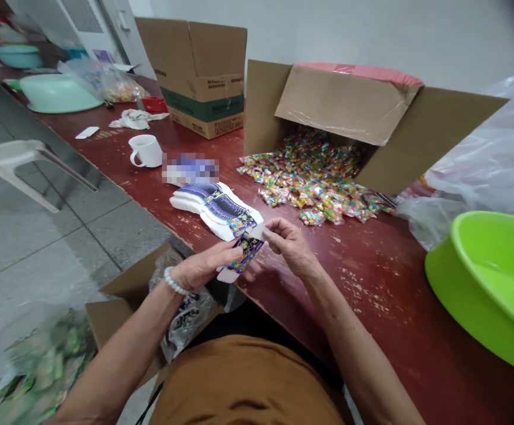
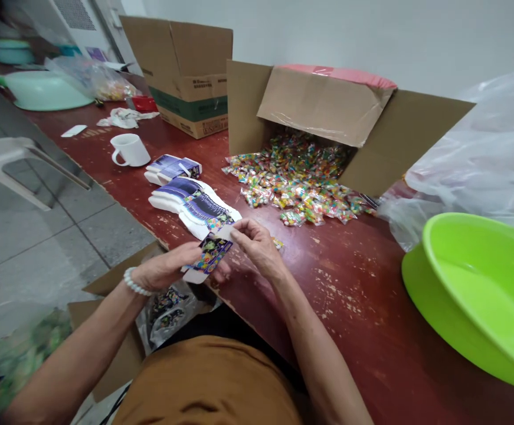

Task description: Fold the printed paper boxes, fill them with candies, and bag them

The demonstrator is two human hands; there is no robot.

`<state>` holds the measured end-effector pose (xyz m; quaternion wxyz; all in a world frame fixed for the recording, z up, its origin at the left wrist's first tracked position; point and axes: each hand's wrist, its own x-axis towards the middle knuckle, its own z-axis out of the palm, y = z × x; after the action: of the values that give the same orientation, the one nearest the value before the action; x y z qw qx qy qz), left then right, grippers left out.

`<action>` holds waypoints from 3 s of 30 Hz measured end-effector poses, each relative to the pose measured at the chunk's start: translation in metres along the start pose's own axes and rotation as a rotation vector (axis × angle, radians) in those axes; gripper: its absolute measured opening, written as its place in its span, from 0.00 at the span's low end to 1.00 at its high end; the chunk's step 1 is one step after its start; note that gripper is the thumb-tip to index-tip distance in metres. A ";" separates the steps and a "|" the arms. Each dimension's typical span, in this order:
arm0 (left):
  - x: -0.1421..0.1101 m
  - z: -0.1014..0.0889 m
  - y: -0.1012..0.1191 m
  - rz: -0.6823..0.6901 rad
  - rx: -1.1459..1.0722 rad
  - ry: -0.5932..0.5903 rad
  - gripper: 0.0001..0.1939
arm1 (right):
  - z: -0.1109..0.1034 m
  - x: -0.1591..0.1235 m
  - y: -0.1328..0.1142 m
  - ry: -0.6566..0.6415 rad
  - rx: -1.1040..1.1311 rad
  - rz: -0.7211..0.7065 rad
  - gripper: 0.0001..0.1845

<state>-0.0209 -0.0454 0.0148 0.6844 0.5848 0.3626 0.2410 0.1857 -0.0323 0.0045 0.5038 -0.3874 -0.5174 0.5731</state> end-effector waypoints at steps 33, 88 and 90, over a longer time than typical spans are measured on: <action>-0.011 0.064 -0.014 0.308 -0.099 0.577 0.35 | 0.023 -0.047 0.010 0.228 -0.075 0.001 0.22; 0.001 0.067 -0.031 -0.113 -0.479 0.331 0.35 | 0.016 -0.060 0.017 -0.043 -0.368 -0.184 0.09; 0.002 0.068 -0.029 -0.115 -0.547 0.307 0.30 | 0.011 -0.054 0.021 -0.040 -0.454 -0.230 0.07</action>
<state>0.0302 -0.0925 -0.0108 0.7660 0.3145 0.4159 0.3761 0.1817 -0.0869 -0.0183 0.4553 -0.4179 -0.6833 0.3888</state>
